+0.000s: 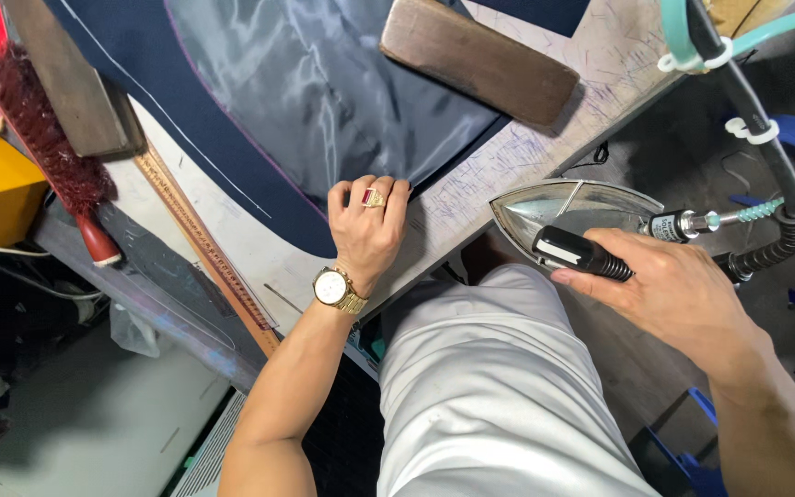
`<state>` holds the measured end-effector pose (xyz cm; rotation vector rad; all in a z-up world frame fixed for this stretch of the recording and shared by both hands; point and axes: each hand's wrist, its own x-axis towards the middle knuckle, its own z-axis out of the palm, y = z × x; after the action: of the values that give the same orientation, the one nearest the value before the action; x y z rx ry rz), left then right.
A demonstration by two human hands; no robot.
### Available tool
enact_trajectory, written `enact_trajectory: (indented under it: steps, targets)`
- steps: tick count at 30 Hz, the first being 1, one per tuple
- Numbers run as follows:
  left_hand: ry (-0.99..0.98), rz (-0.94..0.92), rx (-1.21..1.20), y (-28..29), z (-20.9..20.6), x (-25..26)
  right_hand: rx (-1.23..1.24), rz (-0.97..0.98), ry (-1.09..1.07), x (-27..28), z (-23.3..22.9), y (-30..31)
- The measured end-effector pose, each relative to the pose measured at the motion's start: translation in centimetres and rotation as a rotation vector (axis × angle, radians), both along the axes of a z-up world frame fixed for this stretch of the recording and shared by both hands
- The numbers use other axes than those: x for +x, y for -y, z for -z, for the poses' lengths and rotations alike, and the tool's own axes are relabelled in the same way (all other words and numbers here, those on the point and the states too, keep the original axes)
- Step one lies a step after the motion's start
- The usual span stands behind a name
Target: The person irons pieces of dark fabric on a workspace, using a heavy iron and wooden blocks to press the seams and edges of the garment components.
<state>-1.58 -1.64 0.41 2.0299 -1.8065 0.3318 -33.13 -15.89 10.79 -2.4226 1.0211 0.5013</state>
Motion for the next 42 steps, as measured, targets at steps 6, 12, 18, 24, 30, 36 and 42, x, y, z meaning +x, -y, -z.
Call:
enact_trajectory:
  steps: [6,12,18,24,30,36,42]
  targets:
    - [0.031,0.040,0.002,-0.3,0.3,0.4,-0.108,-0.114,0.111,-0.4,0.4,-0.6]
    - [0.037,0.057,0.049,-0.5,0.7,0.5,-0.045,-0.021,0.075,-0.6,0.3,-0.7]
    - [0.023,0.065,0.061,-0.6,0.9,0.5,-0.040,-0.017,0.059,-0.3,0.0,-0.6]
    - [0.008,0.097,0.062,-0.6,0.8,1.0,-0.075,-0.012,0.111,-0.2,0.5,-0.6]
    - [-0.199,0.109,0.045,-0.3,0.7,2.3,-0.108,-0.092,0.103,0.0,0.9,-0.6]
    - [-0.280,0.251,0.082,-0.4,1.0,4.3,-0.003,0.034,0.049,0.9,0.4,-0.7]
    - [-0.134,0.294,0.178,-0.6,1.1,5.0,-0.019,0.013,0.110,1.9,0.2,-1.0]
